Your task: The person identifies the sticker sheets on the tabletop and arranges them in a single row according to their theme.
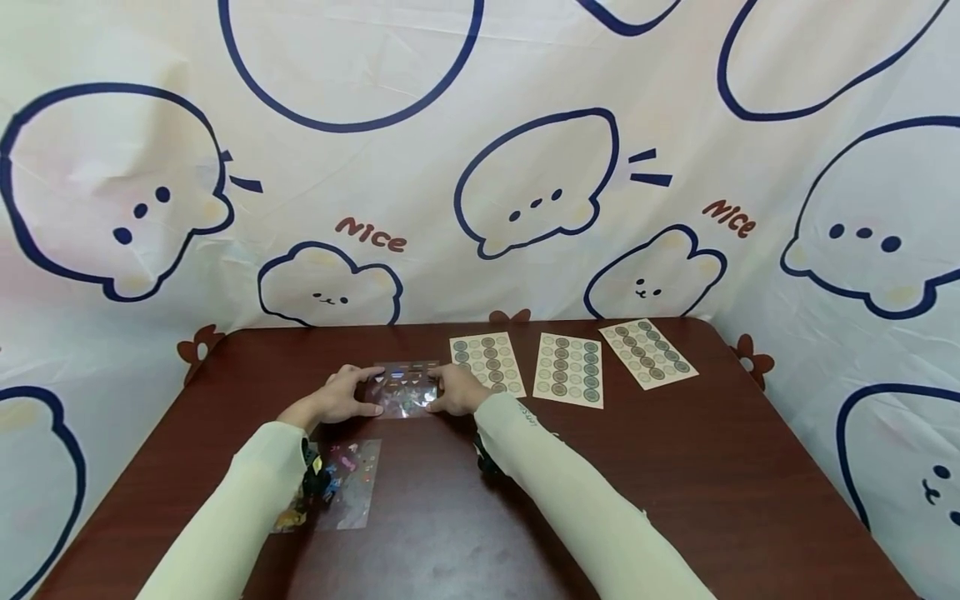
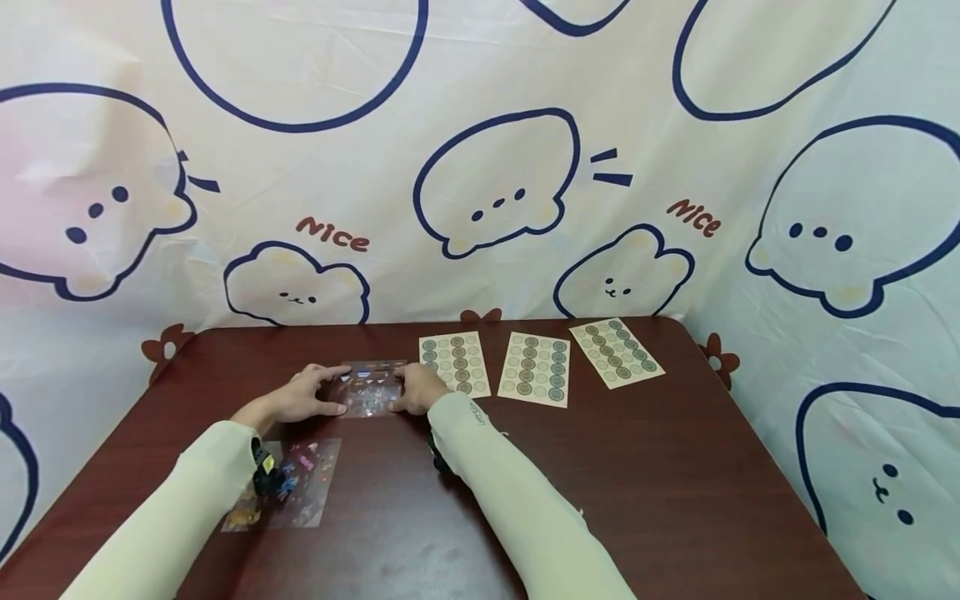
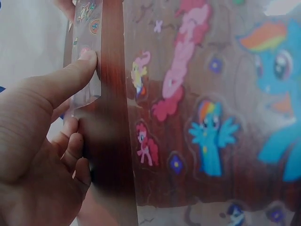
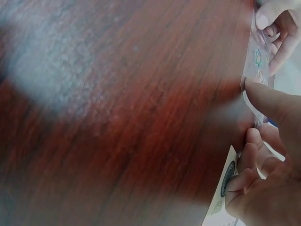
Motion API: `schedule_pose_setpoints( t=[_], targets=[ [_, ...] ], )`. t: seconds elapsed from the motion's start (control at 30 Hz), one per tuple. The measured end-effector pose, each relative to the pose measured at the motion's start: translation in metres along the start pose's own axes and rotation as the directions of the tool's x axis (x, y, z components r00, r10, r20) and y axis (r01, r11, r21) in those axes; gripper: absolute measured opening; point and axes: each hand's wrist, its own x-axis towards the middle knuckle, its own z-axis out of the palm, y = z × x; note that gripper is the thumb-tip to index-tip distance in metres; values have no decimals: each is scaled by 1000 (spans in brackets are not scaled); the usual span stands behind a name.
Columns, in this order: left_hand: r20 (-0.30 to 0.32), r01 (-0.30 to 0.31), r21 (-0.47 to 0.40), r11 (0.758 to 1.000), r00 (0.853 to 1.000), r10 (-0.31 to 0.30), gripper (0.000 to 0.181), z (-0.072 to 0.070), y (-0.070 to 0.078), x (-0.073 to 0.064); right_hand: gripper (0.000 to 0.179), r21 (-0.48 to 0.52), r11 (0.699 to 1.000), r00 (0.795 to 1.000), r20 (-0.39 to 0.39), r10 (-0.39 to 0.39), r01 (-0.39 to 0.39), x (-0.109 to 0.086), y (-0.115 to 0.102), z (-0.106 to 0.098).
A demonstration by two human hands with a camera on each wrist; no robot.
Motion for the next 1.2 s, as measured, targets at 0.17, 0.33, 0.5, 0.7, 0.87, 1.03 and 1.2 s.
schedule_pose_setpoints(
  t=[0.17,0.33,0.5,0.7,0.87,1.03,1.2],
  targets=[
    [-17,-13,25,1000,1000,14,77,2,2,1,63,-44,999,1000,-9,10,-11,-3,-5,-2],
    [-26,-71,41,997,997,72,75,2,2,5,62,-118,992,999,-23,42,-44,-4,-10,-5],
    [-43,-94,34,995,994,96,71,4,2,9,63,-148,987,997,-35,66,-70,-4,-13,-6],
    [-95,-121,39,992,988,124,70,6,1,8,64,-180,981,997,-37,70,-75,0,-15,-6],
    [-133,-121,41,992,983,125,70,9,0,7,63,-72,996,998,-28,55,-57,1,-12,-7],
    [-152,-120,47,992,980,126,67,11,3,5,61,20,1000,999,-32,20,-20,0,-9,-9],
    [-177,-125,60,990,975,134,66,12,6,0,59,104,995,999,-46,3,2,-3,-7,-8]
  ],
)
